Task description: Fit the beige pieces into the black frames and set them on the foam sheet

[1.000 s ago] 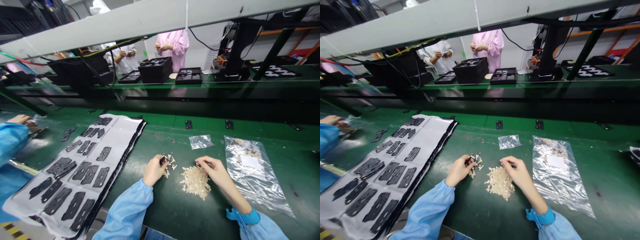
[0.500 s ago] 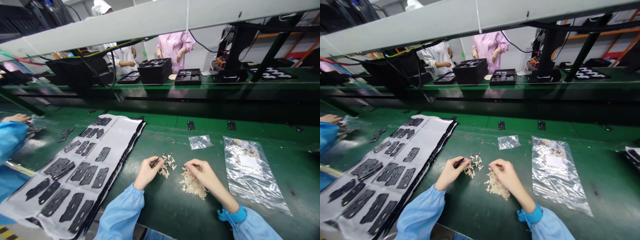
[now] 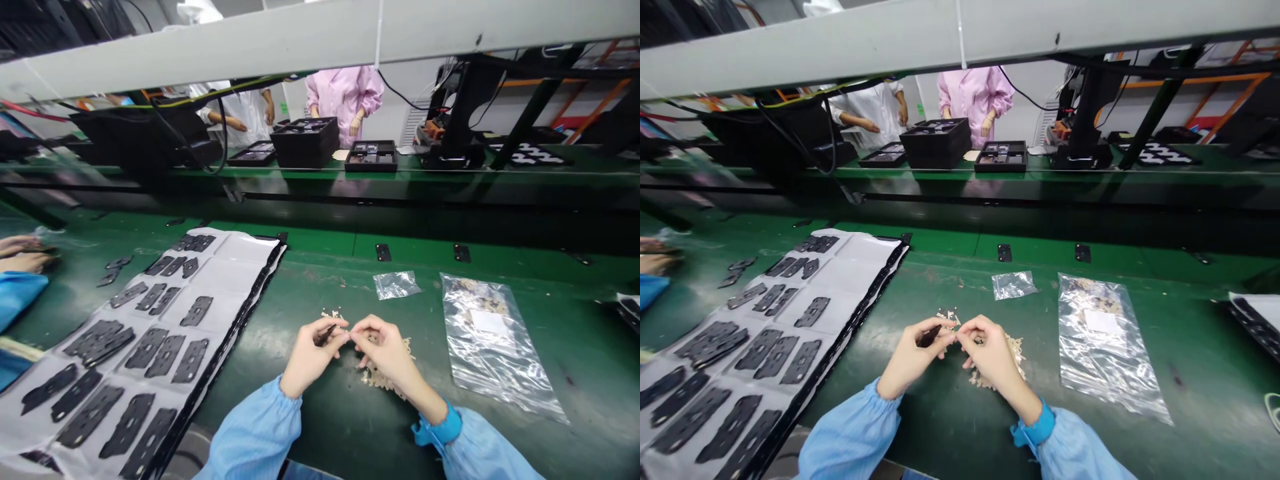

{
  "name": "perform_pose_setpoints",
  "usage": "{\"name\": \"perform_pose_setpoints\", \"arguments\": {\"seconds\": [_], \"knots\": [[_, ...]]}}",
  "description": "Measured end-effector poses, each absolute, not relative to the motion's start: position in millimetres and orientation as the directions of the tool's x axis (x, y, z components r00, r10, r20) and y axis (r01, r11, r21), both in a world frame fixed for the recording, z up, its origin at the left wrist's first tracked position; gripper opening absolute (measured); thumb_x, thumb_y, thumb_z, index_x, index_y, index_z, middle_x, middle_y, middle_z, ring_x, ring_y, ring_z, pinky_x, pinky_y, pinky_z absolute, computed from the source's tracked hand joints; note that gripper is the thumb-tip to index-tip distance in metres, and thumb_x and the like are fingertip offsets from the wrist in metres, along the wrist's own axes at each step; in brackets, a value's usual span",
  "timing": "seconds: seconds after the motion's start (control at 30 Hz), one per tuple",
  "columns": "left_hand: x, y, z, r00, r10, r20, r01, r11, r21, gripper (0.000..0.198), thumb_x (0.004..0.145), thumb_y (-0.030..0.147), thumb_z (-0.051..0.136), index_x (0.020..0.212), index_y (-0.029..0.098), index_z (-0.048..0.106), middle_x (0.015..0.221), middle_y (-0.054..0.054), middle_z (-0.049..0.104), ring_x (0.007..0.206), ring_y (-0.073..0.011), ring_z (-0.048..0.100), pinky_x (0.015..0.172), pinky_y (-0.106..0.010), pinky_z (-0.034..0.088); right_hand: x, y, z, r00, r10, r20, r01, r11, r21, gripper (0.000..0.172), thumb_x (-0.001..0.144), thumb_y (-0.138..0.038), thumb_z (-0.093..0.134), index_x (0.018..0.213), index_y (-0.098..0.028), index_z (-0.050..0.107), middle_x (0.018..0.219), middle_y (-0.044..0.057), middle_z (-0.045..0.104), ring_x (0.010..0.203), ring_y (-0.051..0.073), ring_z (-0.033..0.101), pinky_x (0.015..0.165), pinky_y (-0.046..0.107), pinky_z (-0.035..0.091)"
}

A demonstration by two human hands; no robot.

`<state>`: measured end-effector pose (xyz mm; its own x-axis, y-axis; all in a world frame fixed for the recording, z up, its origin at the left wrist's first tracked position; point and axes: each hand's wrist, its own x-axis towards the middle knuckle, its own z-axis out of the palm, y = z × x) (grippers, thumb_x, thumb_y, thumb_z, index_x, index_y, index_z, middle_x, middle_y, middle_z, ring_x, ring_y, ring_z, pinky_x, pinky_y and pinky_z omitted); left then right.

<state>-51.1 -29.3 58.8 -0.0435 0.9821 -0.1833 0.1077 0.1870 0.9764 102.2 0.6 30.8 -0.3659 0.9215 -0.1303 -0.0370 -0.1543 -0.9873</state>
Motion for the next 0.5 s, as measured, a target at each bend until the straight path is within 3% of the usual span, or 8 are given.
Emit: {"name": "perform_pose_setpoints", "arguments": {"seconds": [0.2,0.33,0.4,0.5], "knots": [[-39.7,-24.1,65.6,0.038,0.993,-0.111,0.251,0.098,0.963,0.017,0.076,0.030,0.064,0.075,0.014,0.066,0.071,-0.003,0.065,0.063,-0.0122,0.054,0.059,-0.022,0.042,121.3,3.0,45.9,-0.356,0.909,-0.216,-0.076,-0.258,-0.963,0.021,0.073,-0.035,0.067,0.077,-0.015,0.060,0.058,-0.001,0.056,0.055,0.013,0.057,0.038,0.021,0.053],[-33.5,-22.0,69.3,0.112,0.985,-0.129,0.281,0.093,0.955,0.017,0.078,0.031,0.061,0.075,0.014,0.065,0.070,-0.002,0.063,0.064,-0.0131,0.054,0.061,-0.023,0.041,127.8,2.8,50.7,-0.383,0.893,-0.236,-0.111,-0.298,-0.948,0.021,0.073,-0.034,0.067,0.075,-0.015,0.059,0.057,-0.001,0.058,0.055,0.013,0.058,0.041,0.022,0.054],[-30.0,-20.3,70.3,0.111,0.985,-0.135,0.299,0.097,0.949,0.017,0.078,0.031,0.060,0.074,0.014,0.064,0.068,-0.001,0.062,0.063,-0.0126,0.053,0.060,-0.023,0.040,130.1,2.1,52.6,-0.368,0.905,-0.214,-0.094,-0.265,-0.960,0.020,0.075,-0.033,0.066,0.079,-0.015,0.060,0.058,-0.001,0.057,0.054,0.013,0.058,0.042,0.023,0.055],[-23.9,-16.9,71.7,0.097,0.985,-0.141,0.313,0.104,0.944,0.016,0.077,0.030,0.060,0.074,0.014,0.063,0.068,-0.001,0.060,0.062,-0.0120,0.051,0.059,-0.022,0.039,135.6,-0.3,57.2,-0.280,0.957,-0.082,0.005,-0.084,-0.996,0.014,0.078,-0.030,0.064,0.083,-0.018,0.062,0.070,0.000,0.056,0.059,0.014,0.058,0.042,0.024,0.057]]}}
